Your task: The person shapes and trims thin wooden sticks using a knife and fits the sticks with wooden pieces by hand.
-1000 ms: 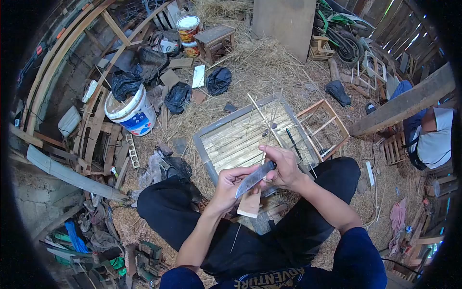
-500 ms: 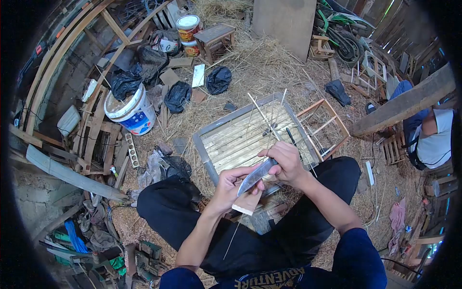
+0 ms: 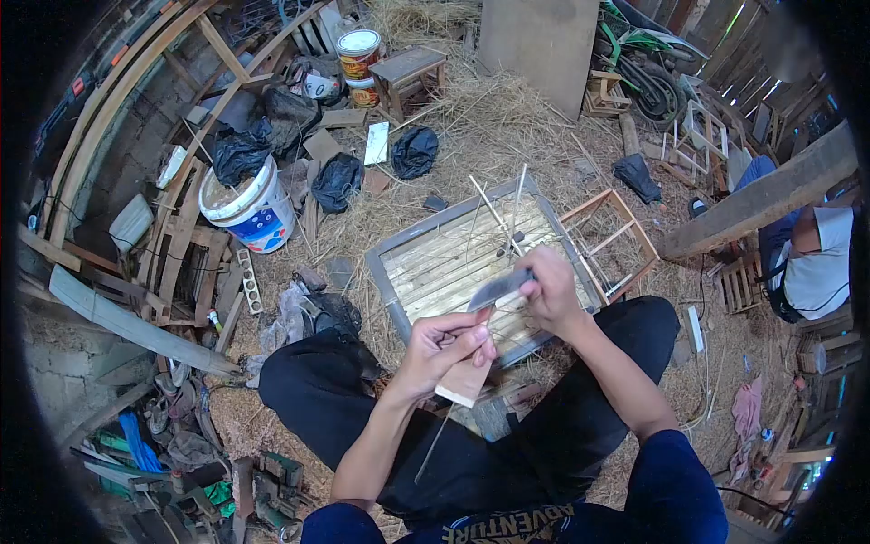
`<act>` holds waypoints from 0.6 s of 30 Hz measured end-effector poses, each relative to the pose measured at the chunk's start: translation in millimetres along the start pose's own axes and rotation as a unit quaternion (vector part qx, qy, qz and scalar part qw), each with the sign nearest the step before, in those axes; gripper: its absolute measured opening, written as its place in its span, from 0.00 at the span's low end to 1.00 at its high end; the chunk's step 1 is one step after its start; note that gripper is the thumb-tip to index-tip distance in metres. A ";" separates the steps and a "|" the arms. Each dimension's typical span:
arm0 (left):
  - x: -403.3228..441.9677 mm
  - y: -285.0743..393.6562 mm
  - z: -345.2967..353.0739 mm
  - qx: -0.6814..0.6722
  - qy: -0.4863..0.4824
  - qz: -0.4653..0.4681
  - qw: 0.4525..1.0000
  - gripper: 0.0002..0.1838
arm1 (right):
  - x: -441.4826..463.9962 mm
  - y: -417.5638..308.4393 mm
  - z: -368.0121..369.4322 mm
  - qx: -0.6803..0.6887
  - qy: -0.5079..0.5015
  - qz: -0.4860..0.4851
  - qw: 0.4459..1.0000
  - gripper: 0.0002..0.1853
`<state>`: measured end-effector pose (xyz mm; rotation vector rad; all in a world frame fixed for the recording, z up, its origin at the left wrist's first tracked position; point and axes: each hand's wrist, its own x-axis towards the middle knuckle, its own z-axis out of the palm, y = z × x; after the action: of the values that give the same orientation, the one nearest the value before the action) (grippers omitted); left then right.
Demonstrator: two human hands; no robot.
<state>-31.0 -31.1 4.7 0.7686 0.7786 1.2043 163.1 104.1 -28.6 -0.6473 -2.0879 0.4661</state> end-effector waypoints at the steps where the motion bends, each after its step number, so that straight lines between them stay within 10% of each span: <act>1: -1.4 0.6 2.9 -0.011 0.002 -0.003 1.000 0.19 | 0.5 4.4 -0.4 -0.009 0.019 0.025 0.999 0.31; 18: -3.2 -10.1 4.9 0.013 0.021 0.013 1.000 0.19 | -0.8 6.0 -11.1 -0.010 0.000 0.043 0.999 0.31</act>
<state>-22.4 -36.5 -0.9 0.7788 0.8239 1.2387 174.3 109.4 -26.3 -0.7516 -2.0734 0.4947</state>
